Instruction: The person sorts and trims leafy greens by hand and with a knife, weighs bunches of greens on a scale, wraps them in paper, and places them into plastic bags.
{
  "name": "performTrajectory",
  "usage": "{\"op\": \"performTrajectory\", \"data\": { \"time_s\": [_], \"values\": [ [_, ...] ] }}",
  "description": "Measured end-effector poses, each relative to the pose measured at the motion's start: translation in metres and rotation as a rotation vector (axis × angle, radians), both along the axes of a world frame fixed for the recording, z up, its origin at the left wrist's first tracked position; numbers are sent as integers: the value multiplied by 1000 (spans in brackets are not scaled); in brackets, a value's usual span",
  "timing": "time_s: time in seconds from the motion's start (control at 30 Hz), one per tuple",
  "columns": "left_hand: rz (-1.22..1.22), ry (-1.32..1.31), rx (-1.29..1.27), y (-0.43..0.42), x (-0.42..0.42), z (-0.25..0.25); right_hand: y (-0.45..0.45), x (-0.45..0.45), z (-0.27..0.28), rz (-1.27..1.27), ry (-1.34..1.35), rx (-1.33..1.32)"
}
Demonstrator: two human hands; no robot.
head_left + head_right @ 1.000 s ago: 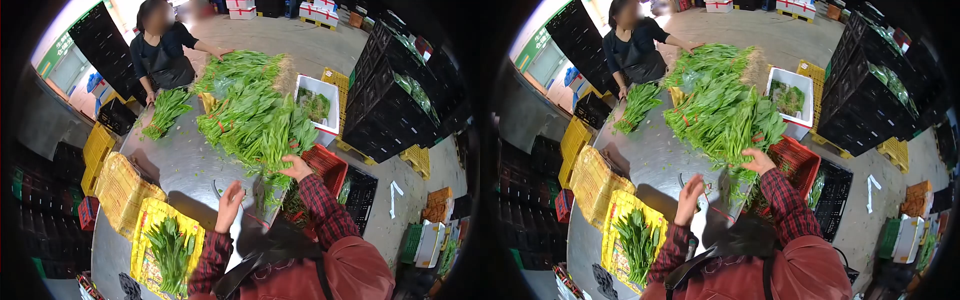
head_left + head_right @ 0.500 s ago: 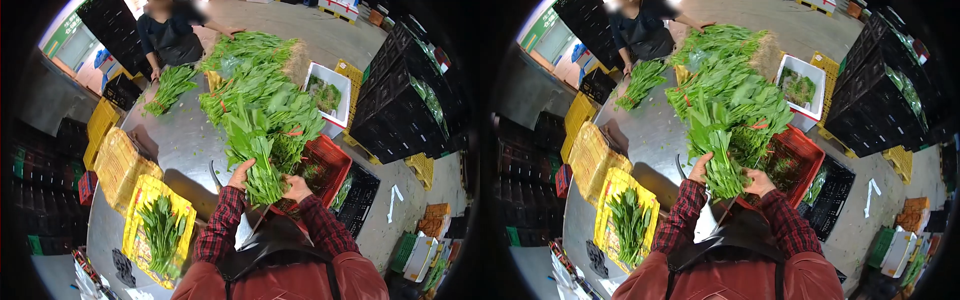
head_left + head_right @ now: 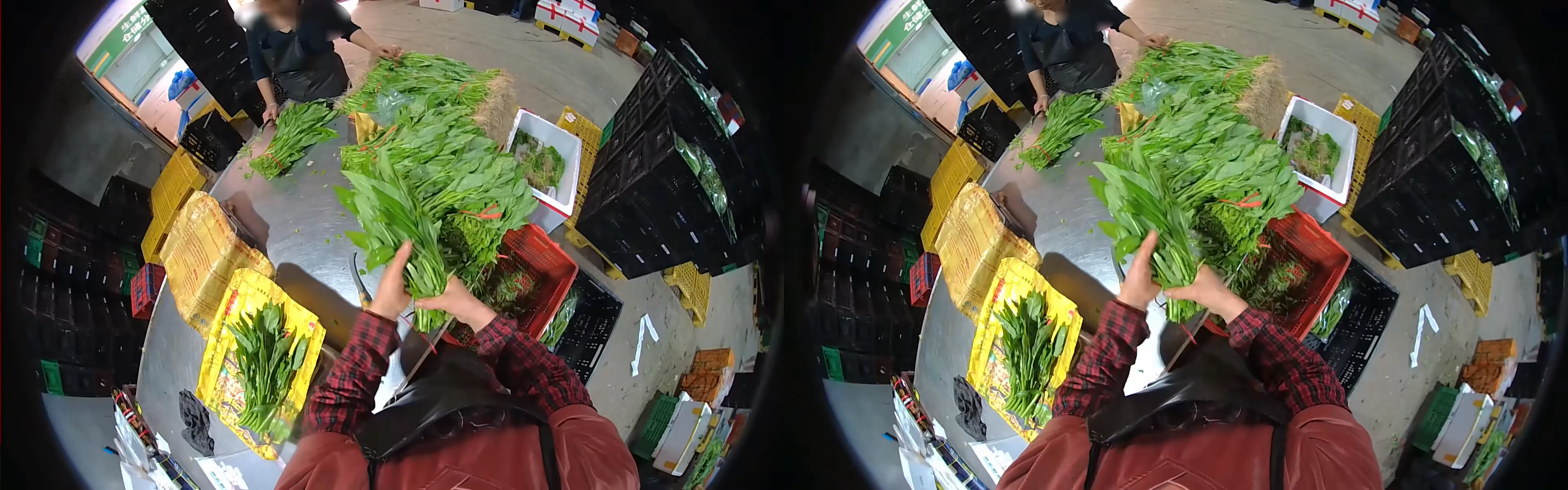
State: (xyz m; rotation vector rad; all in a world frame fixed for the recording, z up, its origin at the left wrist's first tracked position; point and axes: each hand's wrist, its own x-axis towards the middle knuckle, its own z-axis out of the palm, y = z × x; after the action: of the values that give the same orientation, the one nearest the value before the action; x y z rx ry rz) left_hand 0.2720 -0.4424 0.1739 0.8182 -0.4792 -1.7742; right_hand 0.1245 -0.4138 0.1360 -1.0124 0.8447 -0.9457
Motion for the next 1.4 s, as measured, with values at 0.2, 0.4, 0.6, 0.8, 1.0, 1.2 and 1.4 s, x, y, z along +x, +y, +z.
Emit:
{"op": "performTrajectory", "data": {
  "time_s": [0.2, 0.4, 0.6, 0.8, 1.0, 1.2, 1.4],
  "values": [
    [-505, -889, 3, -8, 105, -14, -2, -36, 15, -26, 89, -65],
    [-233, -362, -289, 6, 98, -40, 7, -48, 24, 47, 380, -180],
    [-213, 340, -110, 21, 25, -32, 27, -43, 28, 349, 567, -226],
    [-229, 150, 28, 32, 10, -66, 35, -78, 16, 426, 722, -115],
    [-170, -66, 163, 33, -57, -58, 41, -167, -30, 74, 889, -394],
    [-172, -14, 358, 33, -107, -59, -23, -170, 48, -183, 892, -519],
    [-216, -866, -828, 52, -96, -58, -40, -128, 74, -323, 653, -856]
  ]
}}
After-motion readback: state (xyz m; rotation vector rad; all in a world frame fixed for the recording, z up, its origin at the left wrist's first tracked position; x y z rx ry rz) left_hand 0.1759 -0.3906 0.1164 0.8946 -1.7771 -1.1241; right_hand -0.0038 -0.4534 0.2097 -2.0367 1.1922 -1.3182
